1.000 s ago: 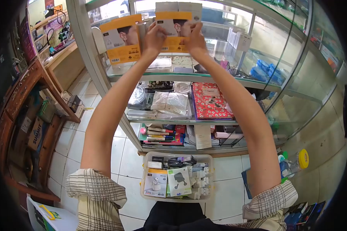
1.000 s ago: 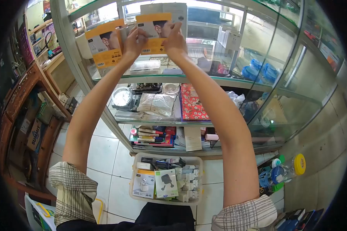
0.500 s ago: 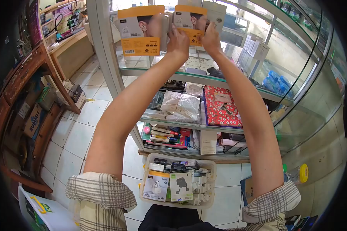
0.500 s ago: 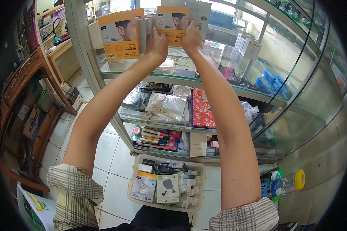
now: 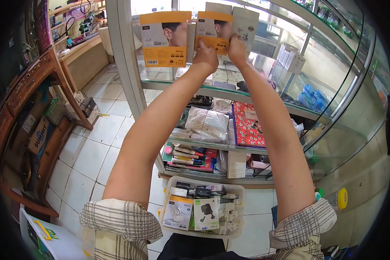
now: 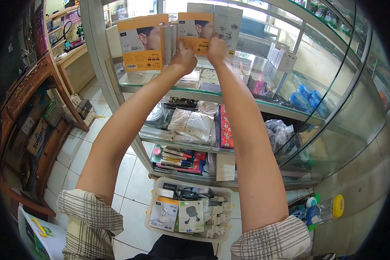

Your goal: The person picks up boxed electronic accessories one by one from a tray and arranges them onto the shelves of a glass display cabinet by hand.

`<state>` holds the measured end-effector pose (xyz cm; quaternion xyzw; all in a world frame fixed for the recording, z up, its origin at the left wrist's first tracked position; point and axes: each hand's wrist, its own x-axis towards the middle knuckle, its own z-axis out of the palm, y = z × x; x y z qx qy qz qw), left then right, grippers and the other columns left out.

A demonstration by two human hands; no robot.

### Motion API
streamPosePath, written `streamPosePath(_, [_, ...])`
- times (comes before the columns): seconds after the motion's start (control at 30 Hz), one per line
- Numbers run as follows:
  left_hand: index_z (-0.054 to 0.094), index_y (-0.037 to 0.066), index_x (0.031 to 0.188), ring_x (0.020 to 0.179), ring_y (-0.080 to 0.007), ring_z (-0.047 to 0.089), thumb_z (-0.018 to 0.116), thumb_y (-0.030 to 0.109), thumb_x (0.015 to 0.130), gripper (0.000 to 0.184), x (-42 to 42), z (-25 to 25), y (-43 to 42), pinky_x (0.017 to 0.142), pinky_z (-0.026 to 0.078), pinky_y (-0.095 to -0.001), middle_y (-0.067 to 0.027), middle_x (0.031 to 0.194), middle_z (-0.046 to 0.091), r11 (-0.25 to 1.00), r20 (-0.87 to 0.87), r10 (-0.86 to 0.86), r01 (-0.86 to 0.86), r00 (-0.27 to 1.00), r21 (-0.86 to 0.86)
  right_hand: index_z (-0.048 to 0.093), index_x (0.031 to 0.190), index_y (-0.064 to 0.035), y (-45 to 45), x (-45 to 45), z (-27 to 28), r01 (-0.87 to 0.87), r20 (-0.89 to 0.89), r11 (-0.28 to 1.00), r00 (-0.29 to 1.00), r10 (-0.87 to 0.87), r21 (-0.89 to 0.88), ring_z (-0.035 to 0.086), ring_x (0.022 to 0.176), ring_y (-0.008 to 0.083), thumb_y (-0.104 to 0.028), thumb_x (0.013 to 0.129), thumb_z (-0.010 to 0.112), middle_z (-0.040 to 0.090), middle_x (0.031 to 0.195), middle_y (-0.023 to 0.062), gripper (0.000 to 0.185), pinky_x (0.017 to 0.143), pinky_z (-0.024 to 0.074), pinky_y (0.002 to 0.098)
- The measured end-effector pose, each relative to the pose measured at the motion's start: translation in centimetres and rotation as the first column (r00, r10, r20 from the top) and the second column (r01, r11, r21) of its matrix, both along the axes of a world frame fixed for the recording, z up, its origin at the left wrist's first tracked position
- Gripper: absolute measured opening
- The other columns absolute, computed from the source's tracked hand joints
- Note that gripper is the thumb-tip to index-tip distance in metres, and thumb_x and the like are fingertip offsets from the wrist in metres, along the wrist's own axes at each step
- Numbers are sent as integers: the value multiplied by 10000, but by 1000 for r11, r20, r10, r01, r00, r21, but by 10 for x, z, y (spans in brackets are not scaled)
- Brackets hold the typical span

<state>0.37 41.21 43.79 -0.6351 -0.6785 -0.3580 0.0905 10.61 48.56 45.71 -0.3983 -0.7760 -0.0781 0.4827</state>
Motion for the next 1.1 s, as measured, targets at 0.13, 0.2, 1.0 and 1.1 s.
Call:
streamPosePath(0.13, [334,-38,1189,1068,-462,373,448,70,714,501,-5,-2,3,934,320,-412,-340,1265,149,1000,-97,-16,17,995,5,494,882,60,8,1,-2,-12,16,999,1000,13,-46,551,795,404,-69,711,517,568,784,273,215,702,443,447])
streamPosePath(0.2, [345,-25,1183,1079,-449,365,460,84,721,489,-3,1,-3,933,322,-409,-318,1266,173,999,-31,-37,36,999,-21,510,868,48,8,1,-3,-6,-14,997,1000,5,-76,551,787,400,-129,725,546,569,777,263,230,695,437,441])
streamPosePath(1.0, [504,21,1040,907,-270,526,536,126,769,292,4,-295,-369,782,425,-341,-168,982,518,983,483,-43,123,875,-136,500,969,-10,-389,72,-303,-400,-240,596,912,333,-696,470,917,330,-86,712,573,493,946,180,278,793,379,385])
streamPosePath(1.1, [427,10,1107,928,-328,444,552,131,731,414,4,-345,-395,812,355,-409,-189,1032,464,952,494,108,53,863,-302,449,1080,-9,-409,66,-330,-298,10,607,893,451,-737,402,1026,363,-133,680,628,441,1068,210,455,876,333,397])
